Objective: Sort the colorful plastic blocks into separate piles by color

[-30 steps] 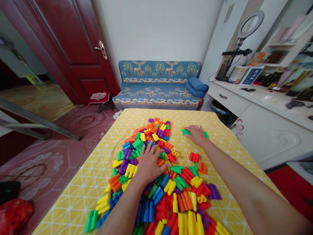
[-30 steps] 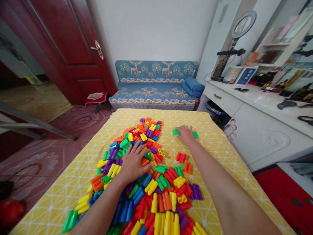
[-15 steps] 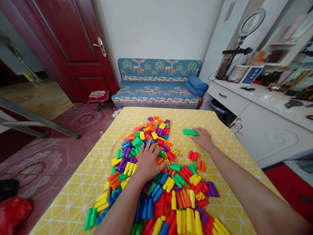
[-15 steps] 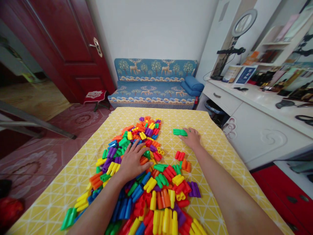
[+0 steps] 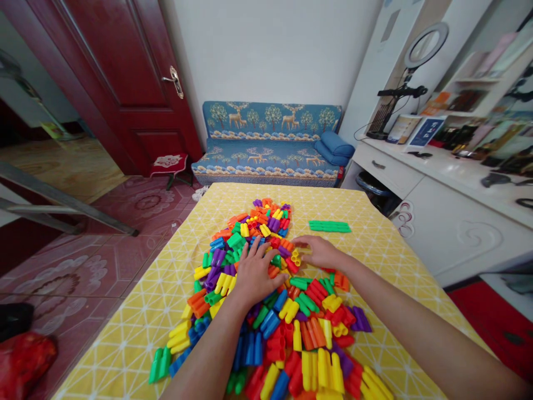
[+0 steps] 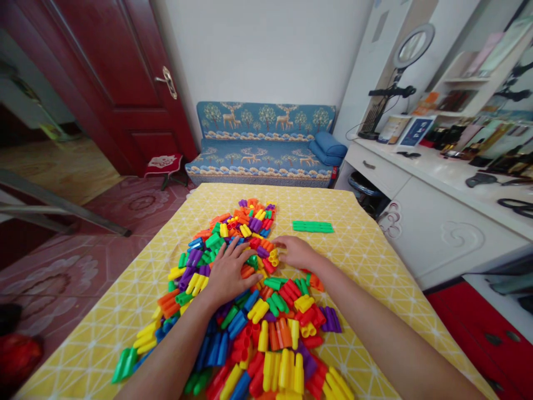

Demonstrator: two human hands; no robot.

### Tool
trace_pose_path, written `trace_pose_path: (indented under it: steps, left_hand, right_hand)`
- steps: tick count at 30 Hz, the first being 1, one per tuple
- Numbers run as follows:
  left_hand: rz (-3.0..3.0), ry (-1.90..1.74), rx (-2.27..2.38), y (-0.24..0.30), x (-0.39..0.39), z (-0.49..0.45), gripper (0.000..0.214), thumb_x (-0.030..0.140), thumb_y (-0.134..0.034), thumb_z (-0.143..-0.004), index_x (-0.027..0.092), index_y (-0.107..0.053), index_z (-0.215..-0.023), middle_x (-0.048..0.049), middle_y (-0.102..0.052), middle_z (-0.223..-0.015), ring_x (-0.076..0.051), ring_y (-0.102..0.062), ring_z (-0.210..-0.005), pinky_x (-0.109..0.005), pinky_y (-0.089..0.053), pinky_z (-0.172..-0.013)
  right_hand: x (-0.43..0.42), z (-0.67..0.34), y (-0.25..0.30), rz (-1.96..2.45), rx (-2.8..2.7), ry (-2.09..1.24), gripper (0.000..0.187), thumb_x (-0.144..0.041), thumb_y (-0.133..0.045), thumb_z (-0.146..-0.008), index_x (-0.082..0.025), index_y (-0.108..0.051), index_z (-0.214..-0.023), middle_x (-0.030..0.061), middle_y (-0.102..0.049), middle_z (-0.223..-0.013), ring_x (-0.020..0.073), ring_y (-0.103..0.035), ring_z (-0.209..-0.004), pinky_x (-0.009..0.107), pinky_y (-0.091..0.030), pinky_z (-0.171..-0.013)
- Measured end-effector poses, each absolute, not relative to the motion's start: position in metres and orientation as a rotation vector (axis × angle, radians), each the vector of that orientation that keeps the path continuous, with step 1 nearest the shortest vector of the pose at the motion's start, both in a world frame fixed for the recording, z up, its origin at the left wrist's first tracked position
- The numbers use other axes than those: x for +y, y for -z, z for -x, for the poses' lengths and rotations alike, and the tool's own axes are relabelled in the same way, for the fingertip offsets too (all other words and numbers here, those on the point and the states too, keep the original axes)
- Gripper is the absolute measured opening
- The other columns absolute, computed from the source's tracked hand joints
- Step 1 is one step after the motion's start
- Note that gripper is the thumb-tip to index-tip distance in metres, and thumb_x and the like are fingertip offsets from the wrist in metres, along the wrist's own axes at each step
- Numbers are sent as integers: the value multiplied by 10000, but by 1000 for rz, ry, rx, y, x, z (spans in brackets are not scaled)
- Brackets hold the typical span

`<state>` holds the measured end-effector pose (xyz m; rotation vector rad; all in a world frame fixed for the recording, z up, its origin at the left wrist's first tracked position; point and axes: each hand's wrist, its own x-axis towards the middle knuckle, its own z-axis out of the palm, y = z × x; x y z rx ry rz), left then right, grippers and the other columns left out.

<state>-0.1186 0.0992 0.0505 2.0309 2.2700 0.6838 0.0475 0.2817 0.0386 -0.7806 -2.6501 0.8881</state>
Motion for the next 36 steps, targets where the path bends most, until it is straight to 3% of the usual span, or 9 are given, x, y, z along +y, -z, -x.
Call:
trace_pose_path:
  steps: [3, 5, 8, 13, 18, 23, 25, 30, 36]
  left_hand:
    - [-2036, -681, 2272, -52, 99, 118, 492, 550, -645, -755, 323, -595, -1189, -22, -532, -1375, -311, -276, -1414, -554, -169, -1167]
    - [-2039, -680, 2275, -52, 98, 118, 486, 544, -644, -758, 322, -594, -1187, -23, -541, -1365, -306, -282, -1412, -550, -168, -1168]
    - [-2042, -685, 2276, -51, 98, 118, 479, 546, -639, -760, 323, -595, -1181, -22, -541, -1362, -305, -281, -1412, -549, -171, -1166]
    - [-2042, -701, 2290, -50, 98, 118, 470, 513, -644, -767, 321, -593, -1193, -24, -542, -1357, -301, -272, -1416, -545, -164, -1168]
    - [-2042, -683, 2305, -50, 98, 118, 446, 520, -601, -803, 322, -589, -1203, -26, -532, -1374, -295, -289, -1409, -548, -183, -1159]
    - [-2026, -660, 2323, -52, 97, 118, 451, 522, -568, -826, 326, -579, -1232, -29, -529, -1382, -300, -292, -1409, -548, -195, -1155]
    - [-2014, -660, 2329, -52, 97, 118, 444, 513, -574, -824, 324, -585, -1226, -29, -535, -1375, -301, -291, -1409, -545, -197, -1156]
    - [-2006, -661, 2324, -52, 98, 119, 445, 512, -579, -819, 328, -587, -1223, -27, -534, -1376, -302, -291, -1410, -547, -197, -1157]
    - [-2006, -672, 2328, -52, 98, 119, 438, 510, -583, -817, 320, -594, -1212, -28, -549, -1357, -302, -288, -1412, -544, -192, -1160]
  right_hand:
    - [260, -40, -43, 827, -2537, -952, 568, -84, -613, -640, -230, -600, -1189, 60, -636, -1180, 171, -640, -891, 296, -511, -773]
    - [249, -42, -51, 906, -2435, -854, 465, -137, -606, -687, -215, -602, -1145, 70, -636, -1154, 169, -631, -890, 293, -500, -752]
    - [228, -52, -67, 1086, -2556, -653, 203, -323, -639, -747, -235, -658, -928, 39, -690, -908, 194, -630, -816, 304, -464, -714]
    - [191, -67, -71, 996, -2857, -678, 314, -475, -735, -669, -279, -696, -912, 37, -709, -892, 250, -635, -862, 321, -420, -719]
    - [187, -60, -42, 902, -2565, -1149, 150, -329, -626, -773, -217, -671, -862, 16, -684, -820, 192, -614, -780, 286, -427, -675]
    - [199, -61, -30, 917, -2124, -1707, 265, -431, -577, -797, -213, -589, -948, -7, -676, -755, 138, -590, -574, 256, -442, -537]
    - [205, -65, -30, 958, -2116, -1563, 257, -424, -603, -773, -218, -593, -925, -15, -665, -722, 138, -587, -552, 265, -456, -536]
    - [247, -87, -32, 995, -2176, -1008, 251, -417, -634, -741, -211, -688, -874, 44, -718, -881, 216, -653, -810, 337, -506, -722]
    - [338, -97, -19, 1305, -2000, -649, 313, -435, -560, -780, -183, -660, -936, 78, -727, -794, 229, -667, -716, 369, -527, -664]
